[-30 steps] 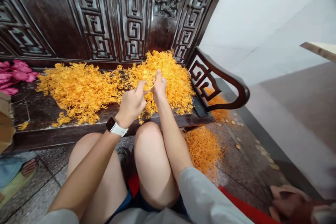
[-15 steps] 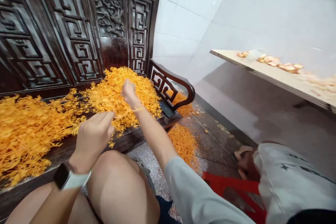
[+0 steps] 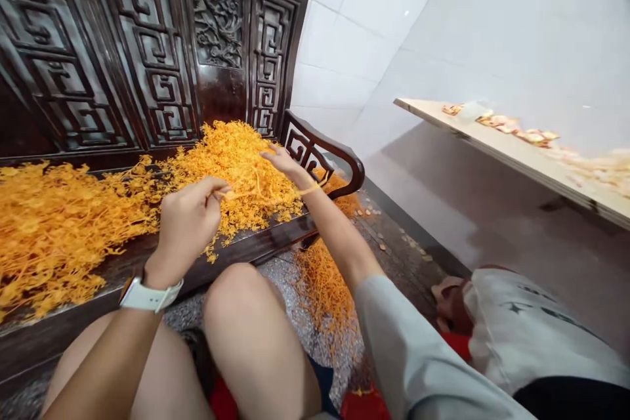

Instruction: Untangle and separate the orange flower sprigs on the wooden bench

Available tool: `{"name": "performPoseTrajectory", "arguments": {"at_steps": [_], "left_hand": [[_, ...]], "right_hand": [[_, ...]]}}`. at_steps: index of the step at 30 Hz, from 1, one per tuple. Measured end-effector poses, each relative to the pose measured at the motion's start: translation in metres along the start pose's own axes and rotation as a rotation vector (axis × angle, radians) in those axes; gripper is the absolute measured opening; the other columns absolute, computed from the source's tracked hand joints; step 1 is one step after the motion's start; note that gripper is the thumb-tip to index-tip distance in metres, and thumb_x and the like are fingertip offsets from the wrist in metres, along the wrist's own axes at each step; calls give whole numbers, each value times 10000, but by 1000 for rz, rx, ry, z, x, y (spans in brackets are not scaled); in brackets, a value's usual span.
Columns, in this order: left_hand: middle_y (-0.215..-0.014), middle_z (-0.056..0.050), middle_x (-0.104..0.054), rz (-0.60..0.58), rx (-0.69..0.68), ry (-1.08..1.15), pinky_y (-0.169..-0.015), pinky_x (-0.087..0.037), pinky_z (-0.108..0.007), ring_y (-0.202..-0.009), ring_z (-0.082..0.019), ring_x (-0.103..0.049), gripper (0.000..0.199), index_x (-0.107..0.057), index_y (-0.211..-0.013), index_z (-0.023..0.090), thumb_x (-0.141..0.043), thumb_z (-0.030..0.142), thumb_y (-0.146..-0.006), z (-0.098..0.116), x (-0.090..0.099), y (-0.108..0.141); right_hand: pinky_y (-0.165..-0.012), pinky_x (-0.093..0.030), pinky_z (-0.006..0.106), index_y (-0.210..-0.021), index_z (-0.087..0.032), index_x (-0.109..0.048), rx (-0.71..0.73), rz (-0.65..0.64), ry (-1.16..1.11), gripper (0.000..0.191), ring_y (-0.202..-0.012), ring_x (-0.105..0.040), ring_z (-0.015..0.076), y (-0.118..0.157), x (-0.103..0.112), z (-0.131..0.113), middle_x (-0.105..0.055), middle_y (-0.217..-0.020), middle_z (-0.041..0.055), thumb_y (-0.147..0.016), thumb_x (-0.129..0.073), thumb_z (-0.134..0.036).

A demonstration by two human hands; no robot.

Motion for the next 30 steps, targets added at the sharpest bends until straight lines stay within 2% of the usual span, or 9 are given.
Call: {"name": "performPoseTrajectory", "arguments": {"at_steps": [3,7,10,12,16,19,24,27,30], "left_hand": [[-801,-33,-762,110,258,294,-611,-468,-274,-699,-185,-703,49,-770,-886,204,-741,223,-851,-29,-2,-12],[-789,-41,-724,149,497,690,-636,-467,-248,-714,-165,-680,102,-712,-842,184,-785,236,-793,-58,-32,-23],[-716,-32,-689,93,532,745,-690,-462,-257,-707,-162,-637,99,-735,-814,172,-794,246,-785,-59,-49,-35],[-683,-31,-665,28,492,685,-696,-444,-266,-709,-169,-607,149,-746,-751,164,-818,291,-784,-52,-55,-41],[-757,-62,-723,-142,426,553,-665,-405,-281,-715,-181,-586,237,-775,-702,152,-879,360,-746,-41,-69,-41],[-829,-94,-775,-167,437,526,-729,-463,-298,-799,-218,-660,237,-814,-751,153,-910,365,-709,-44,-79,-39],[-870,-82,-780,-21,452,608,-673,-450,-239,-757,-150,-636,192,-828,-841,160,-855,324,-745,-50,-97,-48],[-869,-60,-768,77,566,763,-612,-421,-207,-666,-101,-593,122,-774,-823,158,-811,238,-739,-63,-121,-50],[-846,-36,-743,224,735,845,-579,-406,-191,-616,-75,-572,107,-693,-786,151,-737,89,-710,-94,-141,-48]], "right_hand": [[-1186,-470,434,-1400,-101,-613,13,-32,-19,517,-1431,-540,316,12,4,-15,-500,-1625,225,-1020,-629,-451],[-857,-613,348,-1184,-146,-697,30,-289,-245,595,-1020,-716,237,43,-24,-46,-741,-1279,189,-1009,-540,-692],[-690,-608,301,-1095,-164,-683,41,-487,-449,659,-809,-725,199,72,-46,-73,-785,-1022,140,-977,-496,-784],[-637,-595,281,-1075,-177,-670,42,-525,-557,646,-731,-718,179,84,-50,-82,-780,-918,101,-988,-469,-784],[-588,-543,212,-1075,-176,-662,57,-402,-730,374,-655,-682,114,90,-40,-76,-749,-836,35,-1084,-517,-521],[-580,-518,197,-1023,-165,-660,84,-265,-757,152,-655,-669,93,94,-25,-62,-735,-849,22,-1060,-609,-304],[-583,-492,199,-916,-142,-652,111,-147,-747,117,-622,-614,72,94,-3,-43,-698,-810,17,-1026,-642,-181],[-579,-476,192,-870,-153,-605,87,-92,-784,161,-582,-581,65,80,-1,-35,-668,-729,-4,-1030,-620,-152],[-535,-423,174,-799,-183,-535,174,-21,-752,254,-525,-518,62,74,2,-50,-604,-610,-37,-1025,-649,-196]]}}
Point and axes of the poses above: each hand's wrist, its own y-axis away from the middle knuckle, its own x-axis out of the back of the hand, z = x × y, the point moved 9 cm from there along -y, towards the middle knuckle
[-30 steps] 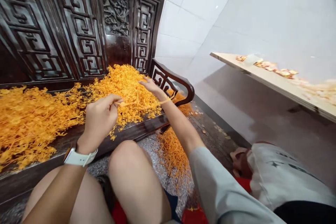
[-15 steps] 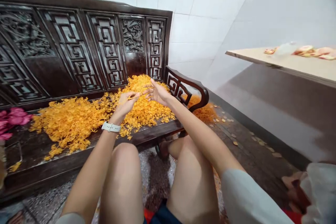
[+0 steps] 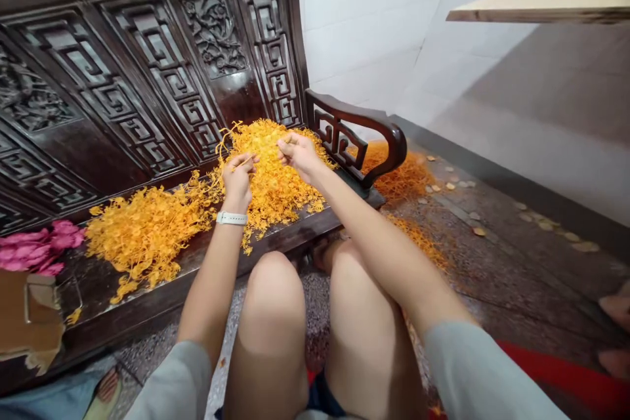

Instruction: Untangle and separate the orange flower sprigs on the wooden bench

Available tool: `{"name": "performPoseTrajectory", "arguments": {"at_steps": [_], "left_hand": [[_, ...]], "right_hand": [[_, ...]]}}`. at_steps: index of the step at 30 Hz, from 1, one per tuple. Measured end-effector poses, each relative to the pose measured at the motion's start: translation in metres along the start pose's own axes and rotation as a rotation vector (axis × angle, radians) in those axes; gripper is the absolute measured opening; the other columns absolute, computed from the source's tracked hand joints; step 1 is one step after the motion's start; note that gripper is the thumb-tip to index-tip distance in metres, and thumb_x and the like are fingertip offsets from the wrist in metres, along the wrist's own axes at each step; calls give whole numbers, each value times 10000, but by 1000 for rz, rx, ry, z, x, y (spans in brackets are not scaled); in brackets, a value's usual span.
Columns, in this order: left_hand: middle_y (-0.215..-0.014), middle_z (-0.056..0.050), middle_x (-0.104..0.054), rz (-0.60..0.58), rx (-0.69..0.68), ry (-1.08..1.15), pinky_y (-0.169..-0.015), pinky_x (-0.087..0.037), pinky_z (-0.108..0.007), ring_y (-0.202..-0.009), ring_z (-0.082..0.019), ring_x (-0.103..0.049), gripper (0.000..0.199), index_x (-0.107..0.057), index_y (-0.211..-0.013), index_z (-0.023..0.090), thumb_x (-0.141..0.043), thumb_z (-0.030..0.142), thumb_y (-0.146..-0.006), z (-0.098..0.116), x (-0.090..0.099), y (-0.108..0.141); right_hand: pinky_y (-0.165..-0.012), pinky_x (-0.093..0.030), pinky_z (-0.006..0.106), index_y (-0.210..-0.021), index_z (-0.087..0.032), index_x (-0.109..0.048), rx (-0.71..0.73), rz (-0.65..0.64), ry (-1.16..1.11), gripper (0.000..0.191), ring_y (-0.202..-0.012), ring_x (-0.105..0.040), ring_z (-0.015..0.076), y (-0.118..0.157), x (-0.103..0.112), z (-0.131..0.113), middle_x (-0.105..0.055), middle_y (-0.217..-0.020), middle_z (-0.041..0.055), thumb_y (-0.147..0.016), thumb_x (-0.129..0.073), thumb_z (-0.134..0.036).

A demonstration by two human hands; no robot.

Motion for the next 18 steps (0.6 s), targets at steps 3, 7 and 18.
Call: {"name": "performPoseTrajectory", "arguments": {"at_steps": [3,7,18], "left_hand": [[-722,23,-640,205,140,27,-499,-313,-197,-490,-49,-421,151,-625,-792,156,-608,11,-754,-30,32,-28],[-755,16,-626,241,163,53,-480,-270,-184,-519,-36,-431,137,-639,-798,138,-620,6,-767,-44,77,-54],[-551,87,-230,-315,36,163,-458,-241,-220,-447,-59,-198,201,-777,-857,147,-811,345,-860,-8,60,-29]], "right_hand": [[-535,-414,168,-818,-198,-557,179,-123,49,270,-531,-501,58,16,-23,-41,-575,-606,-52,-983,-739,-309],[-583,-491,228,-929,-215,-665,15,-395,130,302,-645,-638,118,49,-38,-63,-614,-676,7,-947,-752,-505],[-534,-496,228,-1097,-180,-648,-292,-7,189,283,-643,-611,105,-23,-20,66,-750,-1009,107,-978,-745,-418]]}}
Point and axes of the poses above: each hand's wrist, its own y-axis away from the middle knuckle, its own x-axis out of the back of the hand, z = x × y, the point moved 9 cm from there along -y, towards the middle knuckle
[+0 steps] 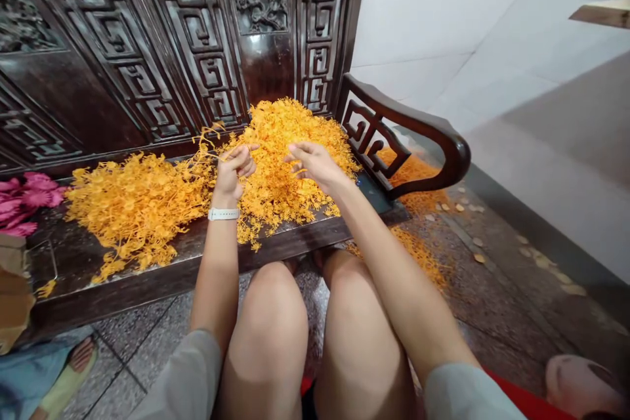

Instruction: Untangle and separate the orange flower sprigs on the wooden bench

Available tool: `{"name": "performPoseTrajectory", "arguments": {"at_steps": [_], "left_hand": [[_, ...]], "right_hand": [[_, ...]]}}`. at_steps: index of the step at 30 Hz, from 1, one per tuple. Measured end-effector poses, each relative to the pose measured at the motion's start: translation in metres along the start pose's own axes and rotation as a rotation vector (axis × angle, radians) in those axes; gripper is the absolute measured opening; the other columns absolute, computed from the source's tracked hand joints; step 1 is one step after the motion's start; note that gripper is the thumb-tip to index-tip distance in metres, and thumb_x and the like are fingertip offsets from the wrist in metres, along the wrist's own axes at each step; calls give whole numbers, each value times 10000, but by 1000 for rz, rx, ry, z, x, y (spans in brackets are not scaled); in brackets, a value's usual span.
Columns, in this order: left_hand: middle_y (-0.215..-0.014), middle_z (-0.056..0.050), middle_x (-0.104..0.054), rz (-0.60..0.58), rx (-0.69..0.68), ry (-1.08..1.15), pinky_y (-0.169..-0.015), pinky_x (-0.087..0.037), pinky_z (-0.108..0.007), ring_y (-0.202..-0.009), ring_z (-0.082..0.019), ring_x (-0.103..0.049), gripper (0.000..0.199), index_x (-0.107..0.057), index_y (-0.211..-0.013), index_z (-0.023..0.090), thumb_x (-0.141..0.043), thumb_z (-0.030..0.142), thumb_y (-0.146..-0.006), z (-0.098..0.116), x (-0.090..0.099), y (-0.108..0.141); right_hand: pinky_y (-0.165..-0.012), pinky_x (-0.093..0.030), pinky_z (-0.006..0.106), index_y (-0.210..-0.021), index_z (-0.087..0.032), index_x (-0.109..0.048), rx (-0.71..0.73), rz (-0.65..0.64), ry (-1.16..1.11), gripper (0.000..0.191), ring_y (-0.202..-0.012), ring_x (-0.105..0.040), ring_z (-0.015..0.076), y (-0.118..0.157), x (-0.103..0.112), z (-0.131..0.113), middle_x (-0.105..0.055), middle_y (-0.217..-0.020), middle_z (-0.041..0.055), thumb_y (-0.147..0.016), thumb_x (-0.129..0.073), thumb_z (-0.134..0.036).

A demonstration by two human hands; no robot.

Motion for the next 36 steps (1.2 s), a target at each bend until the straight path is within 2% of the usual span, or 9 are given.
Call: {"name": "performPoseTrajectory", "arguments": {"at_steps": [4,9,14,16,19,24,30,34,36], "left_hand": [[-504,79,-213,-128,-5,-129,-455,-201,-229,-427,-52,-200,242,-762,-700,131,-832,350,-776,28,-12,12],[-475,43,-270,-192,81,-245,-448,-205,-227,-409,-53,-249,170,-722,-594,131,-796,257,-680,45,-31,22],[-520,-6,-427,-197,144,-387,-453,-170,-200,-407,-37,-261,109,-705,-607,124,-759,152,-697,49,-47,23],[-538,-19,-475,-286,182,-442,-461,-178,-202,-413,-42,-284,129,-704,-606,120,-790,173,-686,46,-58,27],[-504,-3,-413,-450,231,-482,-478,-199,-210,-429,-52,-295,298,-675,-570,124,-872,298,-711,38,-74,35],[-532,7,-395,-318,171,-533,-492,-230,-215,-463,-63,-336,432,-626,-534,138,-947,347,-732,42,-66,34],[-480,-8,-456,-445,124,-572,-446,-209,-221,-426,-68,-335,484,-730,-610,145,-928,568,-736,42,-67,49],[-458,16,-422,-437,40,-529,-433,-198,-215,-405,-54,-318,512,-764,-642,151,-876,628,-789,41,-76,56],[-451,46,-353,-423,-8,-471,-440,-170,-213,-400,-44,-266,498,-776,-682,158,-837,626,-841,41,-85,57]], "right_hand": [[-520,-478,234,-1059,-157,-687,98,-101,8,462,-625,-594,124,15,-14,-22,-701,-832,80,-1011,-627,-613],[-506,-469,228,-1044,-155,-677,18,-241,-18,533,-622,-570,135,32,-25,-28,-605,-732,38,-952,-672,-680],[-478,-360,161,-844,-155,-625,118,-377,25,401,-562,-457,67,50,-38,-38,-503,-640,-24,-949,-769,-514],[-475,-300,142,-746,-160,-575,176,-359,16,386,-546,-430,47,56,-34,-47,-451,-602,-53,-943,-794,-410],[-497,-288,132,-707,-151,-576,225,-386,31,342,-553,-449,36,61,-27,-55,-451,-574,-74,-899,-821,-293],[-523,-261,114,-685,-105,-614,289,-608,114,268,-577,-475,23,71,-33,-57,-473,-583,-74,-807,-851,-125],[-576,-292,121,-641,-131,-489,544,-377,165,410,-641,-411,26,72,-20,-86,-390,-642,-71,-902,-798,-199],[-550,-349,198,-670,-193,-426,726,-185,148,514,-655,-381,85,56,-11,-92,-373,-645,-57,-868,-870,-360],[-546,-367,229,-681,-217,-400,728,-29,143,542,-654,-385,109,42,-2,-87,-369,-653,-41,-910,-806,-493]]}}
Point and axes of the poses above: each hand's wrist, its own y-axis away from the middle knuckle, its own x-axis out of the back of the hand, z = x × y, the point moved 9 cm from there along -y, towards the middle knuckle
